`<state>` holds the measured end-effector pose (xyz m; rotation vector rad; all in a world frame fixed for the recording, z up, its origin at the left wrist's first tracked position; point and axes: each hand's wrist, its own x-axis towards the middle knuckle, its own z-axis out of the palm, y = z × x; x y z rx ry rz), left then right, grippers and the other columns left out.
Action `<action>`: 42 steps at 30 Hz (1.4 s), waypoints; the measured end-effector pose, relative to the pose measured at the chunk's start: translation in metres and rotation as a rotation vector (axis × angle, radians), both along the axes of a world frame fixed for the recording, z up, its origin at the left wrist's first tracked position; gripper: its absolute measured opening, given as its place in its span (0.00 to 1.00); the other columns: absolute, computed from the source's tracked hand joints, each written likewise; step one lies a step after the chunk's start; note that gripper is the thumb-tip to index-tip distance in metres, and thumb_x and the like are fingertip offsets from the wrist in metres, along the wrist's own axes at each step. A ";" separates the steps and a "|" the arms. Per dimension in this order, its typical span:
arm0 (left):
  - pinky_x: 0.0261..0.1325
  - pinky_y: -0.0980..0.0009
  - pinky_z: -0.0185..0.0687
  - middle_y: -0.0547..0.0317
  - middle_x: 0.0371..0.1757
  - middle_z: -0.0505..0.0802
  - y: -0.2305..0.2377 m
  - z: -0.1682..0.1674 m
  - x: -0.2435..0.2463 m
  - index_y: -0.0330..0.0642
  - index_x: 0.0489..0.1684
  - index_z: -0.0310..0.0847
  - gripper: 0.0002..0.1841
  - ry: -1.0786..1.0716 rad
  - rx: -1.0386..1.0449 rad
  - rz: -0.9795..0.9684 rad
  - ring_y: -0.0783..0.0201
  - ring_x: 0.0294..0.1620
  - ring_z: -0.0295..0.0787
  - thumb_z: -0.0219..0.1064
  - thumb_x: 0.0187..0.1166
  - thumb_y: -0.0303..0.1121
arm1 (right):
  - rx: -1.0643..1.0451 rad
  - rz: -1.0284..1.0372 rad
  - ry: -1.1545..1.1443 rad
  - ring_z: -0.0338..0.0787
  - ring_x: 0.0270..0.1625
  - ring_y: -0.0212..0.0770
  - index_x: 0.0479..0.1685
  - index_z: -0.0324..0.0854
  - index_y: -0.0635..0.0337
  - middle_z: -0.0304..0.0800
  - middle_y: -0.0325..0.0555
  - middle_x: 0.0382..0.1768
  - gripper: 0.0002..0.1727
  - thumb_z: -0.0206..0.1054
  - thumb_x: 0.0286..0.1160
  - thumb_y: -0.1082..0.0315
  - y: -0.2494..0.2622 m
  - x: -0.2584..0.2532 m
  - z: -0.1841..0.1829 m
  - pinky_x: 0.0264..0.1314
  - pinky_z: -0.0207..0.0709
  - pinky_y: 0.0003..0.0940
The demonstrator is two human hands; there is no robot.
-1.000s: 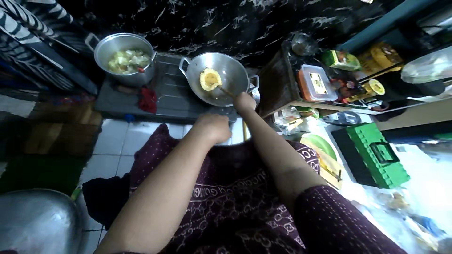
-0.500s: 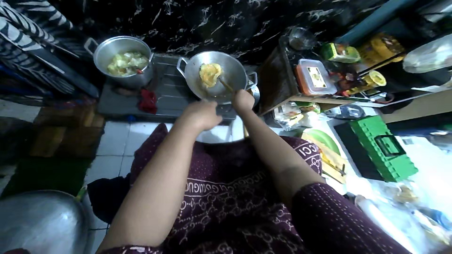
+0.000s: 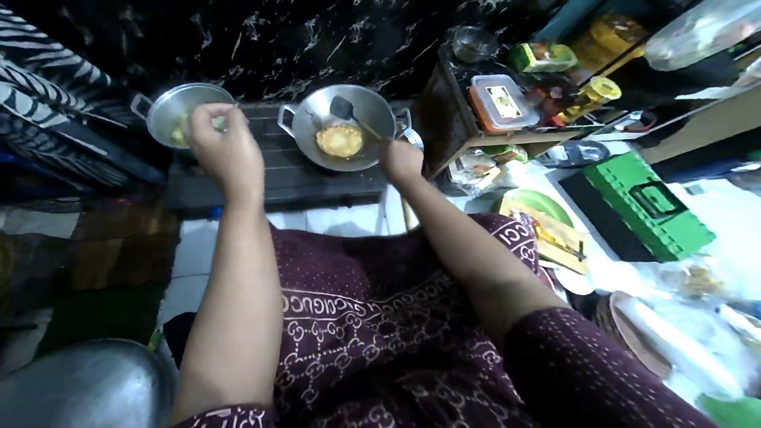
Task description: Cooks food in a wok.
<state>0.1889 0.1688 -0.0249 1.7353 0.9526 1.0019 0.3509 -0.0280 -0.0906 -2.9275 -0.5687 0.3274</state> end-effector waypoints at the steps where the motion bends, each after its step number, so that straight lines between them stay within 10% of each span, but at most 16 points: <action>1: 0.56 0.64 0.82 0.47 0.56 0.85 0.002 -0.001 -0.001 0.37 0.54 0.84 0.14 -0.030 0.011 0.022 0.62 0.50 0.85 0.60 0.81 0.35 | 0.017 -0.034 -0.017 0.92 0.58 0.70 0.60 0.86 0.62 0.93 0.67 0.53 0.17 0.57 0.86 0.62 -0.003 0.009 0.014 0.52 0.81 0.72; 6: 0.48 0.70 0.81 0.54 0.48 0.83 -0.002 -0.011 -0.006 0.36 0.53 0.82 0.12 -0.143 -0.001 0.026 0.68 0.43 0.83 0.58 0.85 0.34 | 0.048 -0.166 0.005 0.90 0.64 0.66 0.62 0.89 0.56 0.92 0.62 0.59 0.19 0.58 0.86 0.57 -0.021 0.048 0.068 0.59 0.78 0.73; 22: 0.44 0.74 0.79 0.52 0.51 0.83 -0.011 -0.028 0.021 0.37 0.49 0.83 0.09 -0.071 0.038 -0.126 0.70 0.40 0.81 0.59 0.81 0.30 | -0.014 -0.019 0.287 0.87 0.69 0.67 0.70 0.85 0.53 0.89 0.63 0.66 0.20 0.55 0.90 0.57 -0.001 0.075 0.001 0.66 0.75 0.75; 42: 0.44 0.77 0.79 0.53 0.56 0.81 -0.004 -0.031 0.032 0.39 0.50 0.84 0.10 -0.003 0.054 -0.199 0.72 0.41 0.81 0.59 0.79 0.29 | -0.130 0.023 0.319 0.89 0.65 0.64 0.64 0.86 0.57 0.91 0.61 0.61 0.18 0.56 0.89 0.61 0.024 0.062 0.003 0.60 0.78 0.71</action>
